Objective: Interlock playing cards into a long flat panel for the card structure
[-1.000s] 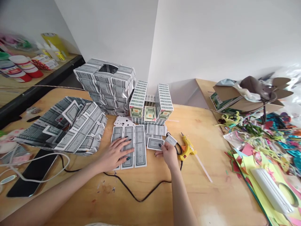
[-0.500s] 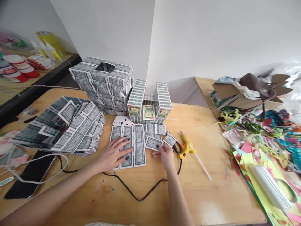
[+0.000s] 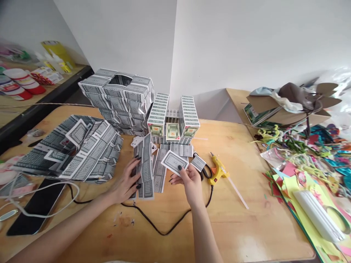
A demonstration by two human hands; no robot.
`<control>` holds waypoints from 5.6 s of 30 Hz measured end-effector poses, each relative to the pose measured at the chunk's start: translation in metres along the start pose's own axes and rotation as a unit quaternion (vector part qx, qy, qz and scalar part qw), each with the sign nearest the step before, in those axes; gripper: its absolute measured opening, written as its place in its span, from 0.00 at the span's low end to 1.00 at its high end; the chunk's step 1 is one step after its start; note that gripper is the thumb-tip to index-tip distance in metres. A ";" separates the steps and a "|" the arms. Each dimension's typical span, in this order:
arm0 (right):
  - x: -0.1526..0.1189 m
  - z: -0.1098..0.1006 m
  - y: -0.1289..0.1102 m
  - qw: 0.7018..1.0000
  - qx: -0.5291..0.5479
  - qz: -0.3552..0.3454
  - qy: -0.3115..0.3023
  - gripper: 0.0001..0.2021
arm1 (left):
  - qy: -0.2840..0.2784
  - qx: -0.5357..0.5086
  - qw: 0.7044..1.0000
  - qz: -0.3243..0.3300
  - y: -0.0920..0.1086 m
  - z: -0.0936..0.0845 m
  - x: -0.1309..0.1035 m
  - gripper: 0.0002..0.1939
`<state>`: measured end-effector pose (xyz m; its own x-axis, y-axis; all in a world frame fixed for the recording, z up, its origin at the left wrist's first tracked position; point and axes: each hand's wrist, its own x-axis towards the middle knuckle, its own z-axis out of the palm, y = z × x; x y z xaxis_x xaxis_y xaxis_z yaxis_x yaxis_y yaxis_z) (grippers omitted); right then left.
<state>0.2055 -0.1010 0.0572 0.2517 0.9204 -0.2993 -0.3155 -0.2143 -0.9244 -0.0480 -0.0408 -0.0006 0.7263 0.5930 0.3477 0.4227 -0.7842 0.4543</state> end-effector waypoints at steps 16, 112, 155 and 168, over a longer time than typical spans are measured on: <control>-0.038 0.035 -0.053 0.988 -0.101 -0.083 -0.077 0.11 | 0.040 0.003 0.999 0.008 -0.003 0.003 -0.002 0.27; 0.056 -0.035 0.018 0.917 -0.299 0.227 -0.138 0.09 | -0.150 0.101 0.983 0.019 0.004 -0.005 0.025 0.24; 0.032 0.012 -0.010 0.808 -0.328 -0.488 -0.026 0.07 | -0.026 -0.069 0.997 -0.024 0.022 -0.056 -0.005 0.24; -0.012 0.047 -0.085 0.796 -0.247 -0.537 0.132 0.04 | 0.035 -0.188 0.981 -0.027 0.069 -0.048 0.009 0.53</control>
<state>0.1863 -0.0787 0.1505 0.3375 0.5725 0.7472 0.5941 0.4862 -0.6408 -0.0380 -0.0807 0.0735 0.6637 0.6535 0.3640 0.2201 -0.6357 0.7399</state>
